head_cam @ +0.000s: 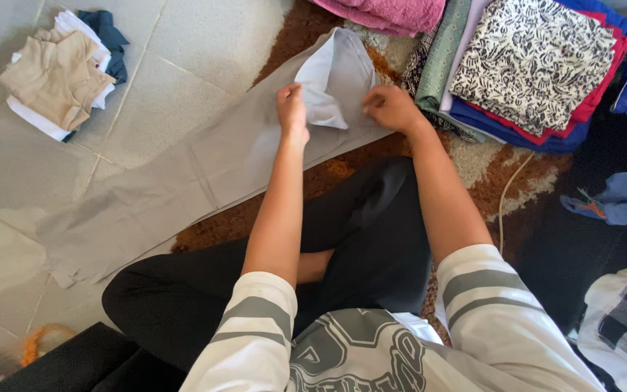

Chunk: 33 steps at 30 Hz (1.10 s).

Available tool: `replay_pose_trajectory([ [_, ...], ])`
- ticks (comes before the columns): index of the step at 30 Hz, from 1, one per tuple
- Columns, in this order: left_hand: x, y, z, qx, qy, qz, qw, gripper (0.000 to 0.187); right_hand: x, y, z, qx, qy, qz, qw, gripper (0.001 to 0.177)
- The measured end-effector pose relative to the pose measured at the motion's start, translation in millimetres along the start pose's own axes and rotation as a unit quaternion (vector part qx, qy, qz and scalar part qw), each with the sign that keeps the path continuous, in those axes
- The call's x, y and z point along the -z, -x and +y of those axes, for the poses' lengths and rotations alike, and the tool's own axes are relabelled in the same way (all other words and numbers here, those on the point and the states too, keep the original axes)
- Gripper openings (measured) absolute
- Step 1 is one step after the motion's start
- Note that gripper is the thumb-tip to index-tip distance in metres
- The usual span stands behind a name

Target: The person folds a pair of tan trousers and a pair of gray trousers by hand on the floor, smoothing each item out and folding them into rectangular shapes before placing them onto a stack of laundry.

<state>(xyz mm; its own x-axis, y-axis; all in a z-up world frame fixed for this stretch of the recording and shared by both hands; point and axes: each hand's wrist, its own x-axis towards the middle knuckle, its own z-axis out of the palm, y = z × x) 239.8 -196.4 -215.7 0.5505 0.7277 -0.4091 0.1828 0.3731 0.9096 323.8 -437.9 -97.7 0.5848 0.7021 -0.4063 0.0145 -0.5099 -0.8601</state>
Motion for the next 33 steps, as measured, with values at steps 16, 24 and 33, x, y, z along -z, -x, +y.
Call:
replay_pose_trajectory([
  [16,80.6,-32.8,0.9,-0.067,-0.074,-0.014,0.995,0.022,-3.6,-45.1,83.6,-0.017,0.161,0.197,0.967,0.039],
  [24,82.5,-23.5,7.9,-0.038,-0.087,-0.034,0.995,0.024,1.6,-40.9,81.1,-0.066,-0.014,0.095,0.993,0.032],
  [33,70.5,-21.3,23.9,-0.052,-0.112,-0.066,0.990,0.031,0.0,-46.2,76.9,-0.135,0.245,0.135,0.950,0.056],
])
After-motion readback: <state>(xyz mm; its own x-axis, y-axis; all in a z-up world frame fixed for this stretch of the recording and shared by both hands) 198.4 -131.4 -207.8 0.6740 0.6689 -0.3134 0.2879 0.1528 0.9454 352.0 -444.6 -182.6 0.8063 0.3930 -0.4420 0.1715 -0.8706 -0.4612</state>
